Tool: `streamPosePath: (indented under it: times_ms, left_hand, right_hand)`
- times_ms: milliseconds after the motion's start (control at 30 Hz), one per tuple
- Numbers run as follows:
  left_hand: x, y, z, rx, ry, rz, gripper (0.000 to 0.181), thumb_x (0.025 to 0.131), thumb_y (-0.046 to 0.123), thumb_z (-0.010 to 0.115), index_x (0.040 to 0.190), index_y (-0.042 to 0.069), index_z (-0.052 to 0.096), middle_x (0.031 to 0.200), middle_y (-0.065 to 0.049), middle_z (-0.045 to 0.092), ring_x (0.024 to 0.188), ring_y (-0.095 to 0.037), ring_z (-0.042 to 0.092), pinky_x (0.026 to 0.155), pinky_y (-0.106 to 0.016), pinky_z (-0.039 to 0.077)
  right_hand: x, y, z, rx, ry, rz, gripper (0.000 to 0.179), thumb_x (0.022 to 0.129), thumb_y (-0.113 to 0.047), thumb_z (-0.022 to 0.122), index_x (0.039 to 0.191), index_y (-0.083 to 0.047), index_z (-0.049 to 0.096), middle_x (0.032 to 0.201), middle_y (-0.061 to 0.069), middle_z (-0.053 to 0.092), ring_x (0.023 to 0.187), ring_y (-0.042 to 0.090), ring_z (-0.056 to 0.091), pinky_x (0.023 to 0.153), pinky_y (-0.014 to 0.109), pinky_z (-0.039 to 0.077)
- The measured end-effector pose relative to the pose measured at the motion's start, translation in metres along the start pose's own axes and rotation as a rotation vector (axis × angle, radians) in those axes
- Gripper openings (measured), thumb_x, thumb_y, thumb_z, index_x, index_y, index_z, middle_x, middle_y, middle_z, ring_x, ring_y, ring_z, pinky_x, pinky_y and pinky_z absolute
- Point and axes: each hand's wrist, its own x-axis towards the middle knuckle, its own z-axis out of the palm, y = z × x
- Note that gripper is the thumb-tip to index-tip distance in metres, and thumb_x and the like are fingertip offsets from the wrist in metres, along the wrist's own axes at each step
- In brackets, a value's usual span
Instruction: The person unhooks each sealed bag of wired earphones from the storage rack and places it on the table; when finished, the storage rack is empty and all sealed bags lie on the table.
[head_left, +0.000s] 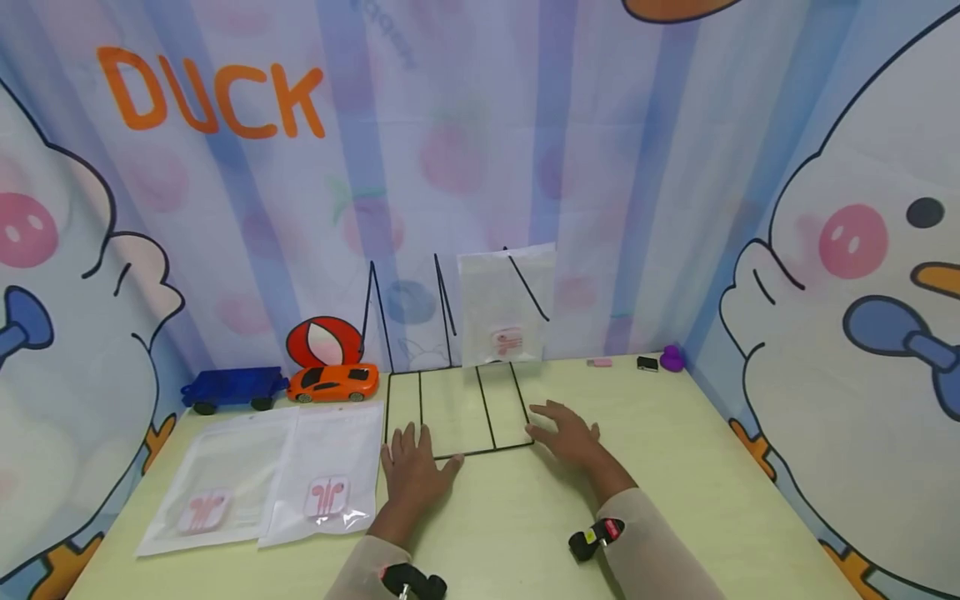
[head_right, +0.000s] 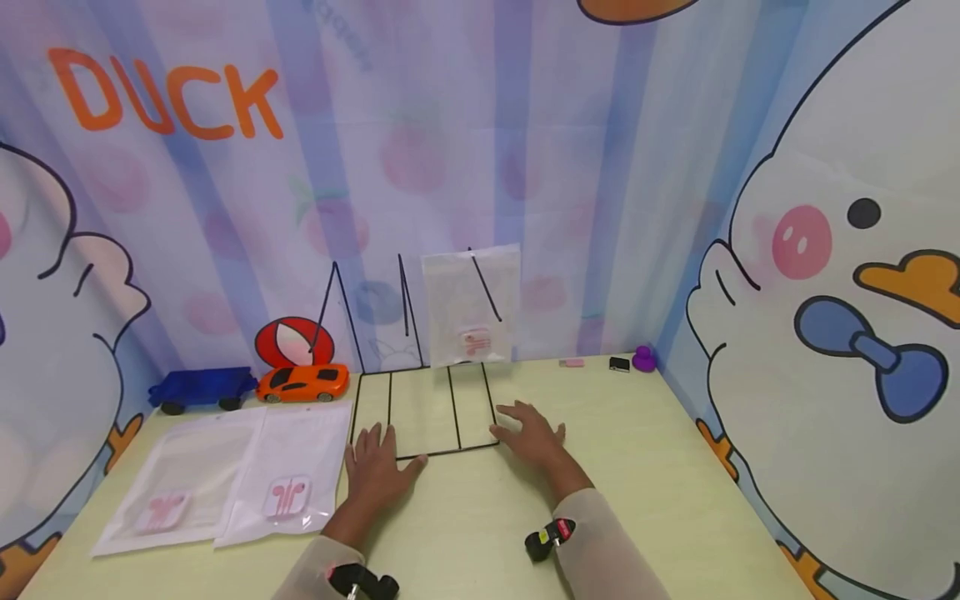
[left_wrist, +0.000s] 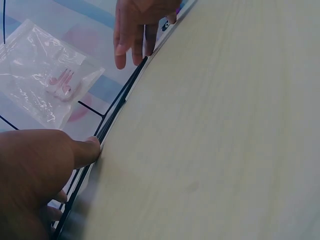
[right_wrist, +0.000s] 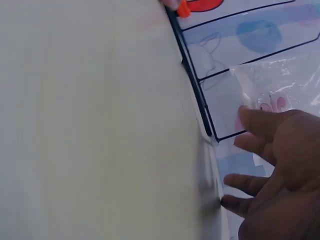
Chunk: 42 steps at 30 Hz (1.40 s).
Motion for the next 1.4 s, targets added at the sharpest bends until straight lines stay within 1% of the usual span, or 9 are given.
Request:
streamPosePath:
  times_ms: [133, 233, 300, 500, 700, 833, 1000, 1233, 1400]
  left_hand:
    - [0.0, 0.001, -0.002, -0.001, -0.015, -0.013, 0.088, 0.096, 0.045, 0.077, 0.157, -0.01, 0.047, 0.167, -0.035, 0.04, 0.16, -0.056, 0.029, 0.13, -0.076, 0.017]
    - [0.0, 0.002, -0.005, 0.0, -0.013, -0.015, 0.088, 0.096, 0.044, 0.077, 0.157, -0.011, 0.047, 0.167, -0.035, 0.041, 0.16, -0.056, 0.03, 0.13, -0.076, 0.018]
    - [0.0, 0.003, -0.005, 0.006, -0.015, -0.016, 0.088, 0.096, 0.045, 0.077, 0.157, -0.011, 0.047, 0.167, -0.035, 0.041, 0.16, -0.056, 0.031, 0.13, -0.076, 0.018]
    - [-0.002, 0.006, -0.004, 0.017, -0.033, -0.015, 0.087, 0.098, 0.047, 0.075, 0.158, -0.01, 0.047, 0.168, -0.035, 0.039, 0.16, -0.056, 0.03, 0.13, -0.076, 0.017]
    - [-0.001, 0.007, -0.002, 0.019, -0.045, -0.005, 0.088, 0.099, 0.048, 0.073, 0.159, -0.01, 0.045, 0.17, -0.035, 0.038, 0.161, -0.056, 0.029, 0.13, -0.076, 0.016]
    - [0.0, 0.006, -0.003, 0.034, -0.044, -0.013, 0.088, 0.099, 0.048, 0.072, 0.159, -0.01, 0.044, 0.17, -0.034, 0.037, 0.161, -0.056, 0.028, 0.13, -0.076, 0.016]
    - [0.001, 0.005, -0.004, 0.026, -0.052, -0.022, 0.089, 0.1, 0.048, 0.071, 0.161, -0.009, 0.042, 0.171, -0.034, 0.035, 0.162, -0.056, 0.026, 0.131, -0.076, 0.013]
    - [0.0, 0.005, -0.004, 0.026, -0.06, -0.017, 0.089, 0.099, 0.047, 0.072, 0.16, -0.01, 0.043, 0.17, -0.035, 0.035, 0.161, -0.056, 0.027, 0.131, -0.076, 0.014]
    - [0.0, 0.004, -0.005, 0.03, -0.072, -0.031, 0.089, 0.1, 0.049, 0.07, 0.161, -0.009, 0.042, 0.171, -0.034, 0.035, 0.163, -0.055, 0.025, 0.132, -0.075, 0.014]
  right_hand:
    - [0.012, 0.0, -0.007, 0.056, 0.004, -0.056, 0.051, 0.11, -0.035, 0.063, 0.155, -0.012, 0.061, 0.172, 0.025, 0.043, 0.162, 0.052, 0.034, 0.128, 0.079, 0.02]
    - [0.02, -0.001, -0.013, 0.123, 0.001, -0.089, 0.051, 0.11, -0.031, 0.065, 0.155, -0.006, 0.06, 0.17, 0.029, 0.043, 0.162, 0.053, 0.033, 0.131, 0.072, 0.026]
    - [0.024, -0.001, -0.018, 0.166, -0.002, -0.086, 0.053, 0.11, -0.029, 0.066, 0.156, -0.004, 0.059, 0.171, 0.028, 0.042, 0.163, 0.051, 0.031, 0.132, 0.07, 0.026]
    - [0.036, -0.003, -0.037, 0.201, 0.033, -0.102, 0.054, 0.11, -0.028, 0.065, 0.158, -0.004, 0.056, 0.171, 0.025, 0.044, 0.164, 0.048, 0.032, 0.133, 0.068, 0.027]
    - [0.052, -0.01, -0.057, 0.263, 0.07, -0.123, 0.054, 0.11, -0.026, 0.065, 0.159, -0.004, 0.054, 0.174, 0.024, 0.039, 0.164, 0.048, 0.03, 0.131, 0.07, 0.03]
    - [0.066, -0.017, -0.063, 0.313, 0.063, -0.128, 0.053, 0.111, -0.027, 0.064, 0.16, -0.007, 0.055, 0.176, 0.022, 0.035, 0.166, 0.046, 0.028, 0.13, 0.069, 0.031]
    - [0.078, -0.029, -0.067, 0.438, 0.056, -0.099, 0.051, 0.108, -0.023, 0.068, 0.157, -0.009, 0.059, 0.177, 0.02, 0.035, 0.165, 0.044, 0.033, 0.13, 0.068, 0.033]
    - [0.088, -0.031, -0.063, 0.554, 0.074, -0.028, 0.046, 0.098, -0.007, 0.078, 0.144, -0.003, 0.07, 0.17, 0.019, 0.048, 0.156, 0.043, 0.047, 0.13, 0.065, 0.035]
    - [0.094, -0.028, -0.056, 0.58, 0.0, 0.01, 0.047, 0.099, -0.011, 0.079, 0.145, -0.01, 0.071, 0.177, 0.014, 0.038, 0.161, 0.042, 0.041, 0.131, 0.066, 0.032]
